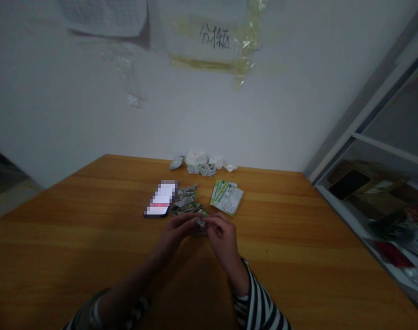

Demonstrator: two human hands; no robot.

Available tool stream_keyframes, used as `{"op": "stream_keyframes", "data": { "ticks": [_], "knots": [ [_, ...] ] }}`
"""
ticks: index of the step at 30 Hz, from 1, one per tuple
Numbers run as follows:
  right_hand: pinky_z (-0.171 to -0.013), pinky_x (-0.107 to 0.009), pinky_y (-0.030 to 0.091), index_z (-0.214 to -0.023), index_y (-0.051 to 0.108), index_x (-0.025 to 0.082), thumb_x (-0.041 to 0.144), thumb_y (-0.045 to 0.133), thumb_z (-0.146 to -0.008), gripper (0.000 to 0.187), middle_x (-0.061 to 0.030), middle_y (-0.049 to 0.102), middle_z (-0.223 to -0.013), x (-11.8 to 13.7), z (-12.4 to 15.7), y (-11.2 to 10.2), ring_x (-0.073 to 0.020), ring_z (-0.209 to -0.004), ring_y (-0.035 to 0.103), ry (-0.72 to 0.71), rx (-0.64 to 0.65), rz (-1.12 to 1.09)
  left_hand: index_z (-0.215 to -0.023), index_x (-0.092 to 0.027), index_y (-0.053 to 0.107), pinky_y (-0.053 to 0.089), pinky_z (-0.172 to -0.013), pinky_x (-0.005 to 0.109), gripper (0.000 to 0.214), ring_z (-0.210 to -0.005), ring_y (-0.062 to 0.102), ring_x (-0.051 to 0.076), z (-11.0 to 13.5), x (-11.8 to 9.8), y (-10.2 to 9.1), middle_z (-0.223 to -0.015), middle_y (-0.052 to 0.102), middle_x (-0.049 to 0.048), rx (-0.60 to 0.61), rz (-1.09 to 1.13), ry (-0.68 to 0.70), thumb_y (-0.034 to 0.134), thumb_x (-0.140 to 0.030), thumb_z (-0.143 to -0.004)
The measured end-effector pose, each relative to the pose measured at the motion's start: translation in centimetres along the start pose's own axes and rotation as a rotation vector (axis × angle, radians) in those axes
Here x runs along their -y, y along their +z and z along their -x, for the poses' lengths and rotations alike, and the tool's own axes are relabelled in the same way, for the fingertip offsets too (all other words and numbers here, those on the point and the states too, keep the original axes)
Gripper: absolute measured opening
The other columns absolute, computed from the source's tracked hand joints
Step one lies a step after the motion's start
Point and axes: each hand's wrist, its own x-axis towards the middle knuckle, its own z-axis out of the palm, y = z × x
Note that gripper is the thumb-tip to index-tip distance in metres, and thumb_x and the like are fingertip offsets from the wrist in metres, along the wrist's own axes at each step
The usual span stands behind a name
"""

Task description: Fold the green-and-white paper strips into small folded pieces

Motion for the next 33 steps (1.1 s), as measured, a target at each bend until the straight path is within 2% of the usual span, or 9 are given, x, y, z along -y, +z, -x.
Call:
{"op": "stream_keyframes", "data": {
  "ticks": [3,5,8,11,16,20,24,30,33],
  "knots": [
    [-0.062,-0.025,0.047,-0.083,0.068,0.019,0.017,0.056,-0.082,0.013,-0.0026,0.060,-0.078,0.0,0.3,0.5,-0.0161,-0.072,0.059,0.053,0.056,-0.064,-0.075,-0.013,0.065,0.051,-0.055,0.021,0.029,-0.056,0.065,0.014,0.0,0.0,0.2,-0.063,0.072,0.0015,-0.107,-0.018,0.041,0.082,-0.030,-0.059],
    [-0.060,-0.024,0.047,-0.087,0.063,0.020,0.021,0.059,-0.082,0.006,-0.0006,0.059,-0.077,-0.1,0.5,0.9,-0.0147,-0.069,0.058,0.118,0.037,-0.157,-0.076,-0.016,0.058,0.049,-0.050,0.020,0.036,-0.049,0.063,0.013,0.0,-0.1,0.3,-0.058,0.071,-0.0008,-0.150,0.015,0.057,0.085,-0.028,-0.055],
    [-0.055,-0.021,0.044,-0.092,0.054,0.022,0.025,0.066,-0.078,0.019,0.0045,0.054,-0.071,-0.2,0.6,1.3,-0.0120,-0.062,0.054,0.180,-0.061,-0.230,-0.082,-0.016,0.057,0.049,-0.049,0.020,0.042,-0.048,0.063,0.013,0.2,-0.4,0.6,-0.059,0.072,-0.0003,-0.171,0.035,0.051,0.086,-0.025,-0.053],
    [-0.051,-0.019,0.041,-0.080,0.054,0.021,0.029,0.071,-0.075,0.020,0.0056,0.052,-0.064,-0.4,0.6,1.5,-0.0112,-0.056,0.051,0.205,-0.017,-0.114,-0.085,-0.013,0.065,0.050,-0.052,0.020,0.038,-0.053,0.066,0.014,0.6,-0.8,0.9,-0.063,0.074,0.0024,-0.182,0.024,0.056,0.085,-0.025,-0.056],
    [-0.054,-0.024,0.043,-0.074,0.062,0.019,0.036,0.052,-0.088,0.024,-0.0011,0.063,-0.068,-0.8,0.8,1.7,-0.0153,-0.061,0.057,0.162,0.175,-0.044,-0.079,-0.012,0.072,0.051,-0.059,0.021,0.027,-0.062,0.067,0.014,0.9,-1.0,1.2,-0.072,0.075,0.0052,-0.113,0.072,0.057,0.083,-0.025,-0.058],
    [-0.046,-0.023,0.037,-0.062,0.056,0.019,0.033,0.045,-0.091,0.034,0.0010,0.055,-0.053,-1.3,1.1,1.7,-0.0136,-0.048,0.052,0.138,0.154,0.058,-0.078,-0.013,0.073,0.049,-0.057,0.020,0.024,-0.057,0.063,0.012,0.5,-0.9,1.0,-0.068,0.074,0.0029,-0.057,0.066,0.034,0.080,-0.030,-0.063],
    [-0.046,-0.023,0.034,-0.060,0.055,0.019,0.027,0.045,-0.091,0.034,0.0018,0.052,-0.049,-1.2,1.2,1.7,-0.0128,-0.044,0.050,0.062,0.189,0.196,-0.074,-0.012,0.076,0.049,-0.059,0.023,0.027,-0.060,0.064,0.015,0.2,-0.8,0.5,-0.068,0.074,0.0050,-0.144,-0.052,0.016,0.083,-0.032,-0.057],
    [-0.051,-0.024,0.036,-0.059,0.055,0.019,0.031,0.044,-0.093,0.038,0.0000,0.056,-0.051,-0.9,1.6,2.4,-0.0136,-0.048,0.053,0.070,0.234,0.209,-0.065,-0.013,0.072,0.045,-0.051,0.021,0.017,-0.053,0.060,0.013,0.7,-0.6,0.5,-0.058,0.069,0.0016,-0.270,-0.140,0.139,0.078,-0.028,-0.061],
    [-0.051,-0.024,0.036,-0.059,0.053,0.019,0.033,0.041,-0.094,0.039,-0.0005,0.055,-0.053,-1.1,1.8,2.7,-0.0138,-0.049,0.052,0.075,0.153,0.252,-0.074,-0.014,0.072,0.048,-0.057,0.023,0.018,-0.062,0.064,0.017,0.7,-0.4,0.9,-0.068,0.072,0.0035,-0.220,-0.181,0.163,0.075,-0.029,-0.065]
  ]
}}
